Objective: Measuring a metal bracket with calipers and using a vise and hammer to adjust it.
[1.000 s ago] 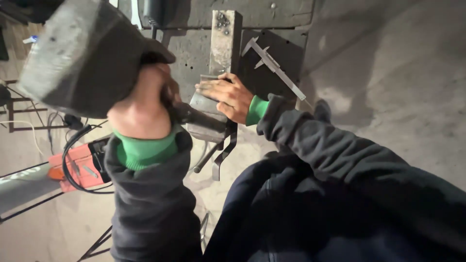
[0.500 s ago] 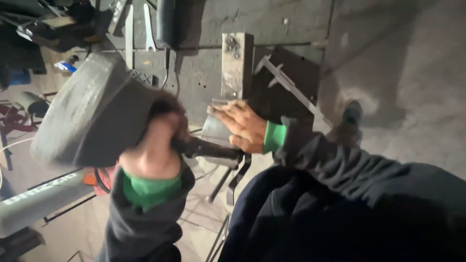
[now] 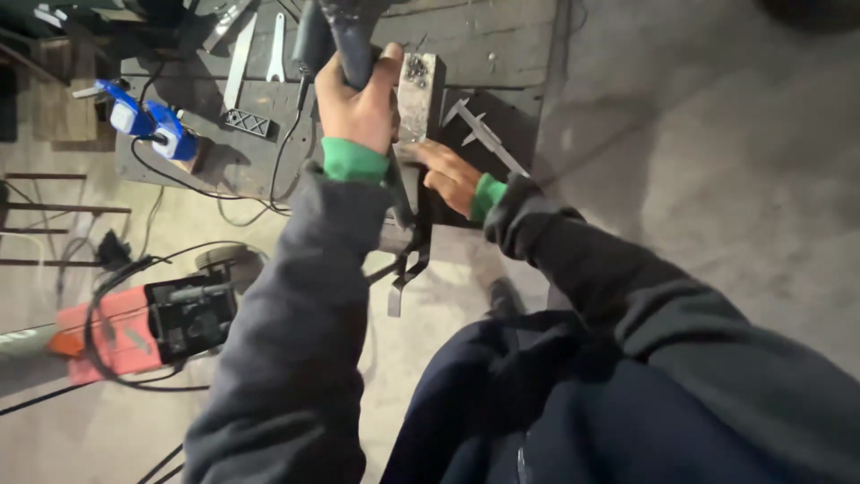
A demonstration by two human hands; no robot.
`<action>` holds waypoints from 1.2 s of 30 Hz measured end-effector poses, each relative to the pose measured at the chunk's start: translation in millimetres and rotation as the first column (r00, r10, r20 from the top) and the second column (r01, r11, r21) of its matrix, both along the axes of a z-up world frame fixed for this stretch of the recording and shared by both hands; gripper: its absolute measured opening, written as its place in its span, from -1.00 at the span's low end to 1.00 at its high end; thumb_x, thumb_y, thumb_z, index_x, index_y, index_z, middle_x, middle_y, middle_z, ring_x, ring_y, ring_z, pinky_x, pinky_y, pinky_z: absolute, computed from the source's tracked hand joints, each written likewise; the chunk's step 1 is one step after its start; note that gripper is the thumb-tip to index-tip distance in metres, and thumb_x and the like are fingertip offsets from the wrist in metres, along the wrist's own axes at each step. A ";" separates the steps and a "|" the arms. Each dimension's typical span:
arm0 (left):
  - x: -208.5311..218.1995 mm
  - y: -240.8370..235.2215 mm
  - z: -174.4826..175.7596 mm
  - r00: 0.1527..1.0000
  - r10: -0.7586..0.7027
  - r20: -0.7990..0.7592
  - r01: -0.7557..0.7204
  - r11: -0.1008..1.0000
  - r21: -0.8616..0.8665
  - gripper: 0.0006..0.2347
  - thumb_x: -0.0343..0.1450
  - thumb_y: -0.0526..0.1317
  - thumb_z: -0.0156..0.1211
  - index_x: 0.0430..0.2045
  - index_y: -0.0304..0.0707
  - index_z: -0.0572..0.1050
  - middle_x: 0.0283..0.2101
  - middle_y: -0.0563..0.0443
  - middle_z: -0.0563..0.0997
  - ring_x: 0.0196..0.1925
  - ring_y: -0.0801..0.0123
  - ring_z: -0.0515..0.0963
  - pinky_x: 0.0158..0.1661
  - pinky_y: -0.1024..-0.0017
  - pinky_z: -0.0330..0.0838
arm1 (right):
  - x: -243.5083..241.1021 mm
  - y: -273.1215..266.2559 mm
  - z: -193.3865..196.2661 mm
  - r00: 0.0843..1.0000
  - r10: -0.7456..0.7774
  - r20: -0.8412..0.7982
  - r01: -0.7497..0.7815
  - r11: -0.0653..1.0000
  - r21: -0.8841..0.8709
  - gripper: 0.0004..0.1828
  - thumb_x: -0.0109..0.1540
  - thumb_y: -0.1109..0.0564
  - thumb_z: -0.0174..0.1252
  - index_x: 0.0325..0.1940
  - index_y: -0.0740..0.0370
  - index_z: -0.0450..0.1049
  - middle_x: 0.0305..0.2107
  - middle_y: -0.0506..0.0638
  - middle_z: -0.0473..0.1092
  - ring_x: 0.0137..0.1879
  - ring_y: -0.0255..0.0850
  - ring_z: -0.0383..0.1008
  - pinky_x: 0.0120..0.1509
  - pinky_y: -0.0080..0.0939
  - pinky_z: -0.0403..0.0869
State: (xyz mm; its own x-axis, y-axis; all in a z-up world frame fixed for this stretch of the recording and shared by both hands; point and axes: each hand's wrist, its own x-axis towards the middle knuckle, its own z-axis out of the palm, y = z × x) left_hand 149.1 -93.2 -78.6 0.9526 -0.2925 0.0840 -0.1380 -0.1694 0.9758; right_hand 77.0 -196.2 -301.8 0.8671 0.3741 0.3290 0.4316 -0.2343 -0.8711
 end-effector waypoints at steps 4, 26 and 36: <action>-3.7 -8.9 27.7 0.985 0.163 -0.063 -0.171 0.972 -0.163 -0.81 0.41 -0.26 0.34 -0.56 -0.27 0.44 -0.67 0.18 0.39 -0.70 0.52 0.33 -0.65 0.45 0.14 | -29.2 -50.6 34.0 0.986 -0.146 -0.086 0.151 0.987 0.052 -0.29 0.16 0.24 -0.07 0.44 0.38 0.22 0.34 0.32 0.24 0.52 0.19 0.13 0.60 0.01 0.07; -366.0 -46.7 -57.0 0.105 0.877 -0.469 -0.994 0.110 -0.016 -0.76 0.54 -0.09 -0.03 -0.19 -0.33 0.40 -0.67 0.10 0.32 -0.77 0.51 0.24 -0.73 0.48 0.12 | 69.5 -151.0 152.3 0.837 0.545 -0.051 -0.546 0.829 -0.118 -0.62 0.28 0.23 0.13 0.19 0.35 0.42 -0.01 0.13 0.51 0.13 -0.16 0.53 0.24 -0.18 0.44; -412.6 -57.1 -142.0 -0.110 0.757 -0.644 -0.994 -0.090 0.063 -0.72 0.53 -0.04 -0.01 -0.25 -0.33 0.41 -0.65 0.12 0.33 -0.76 0.51 0.25 -0.73 0.46 0.13 | 20.0 104.8 224.5 0.386 0.918 0.096 -0.794 0.383 -0.473 -0.65 0.46 -0.03 0.04 0.18 0.27 0.45 -0.04 0.16 0.45 0.13 0.06 0.45 0.23 -0.02 0.41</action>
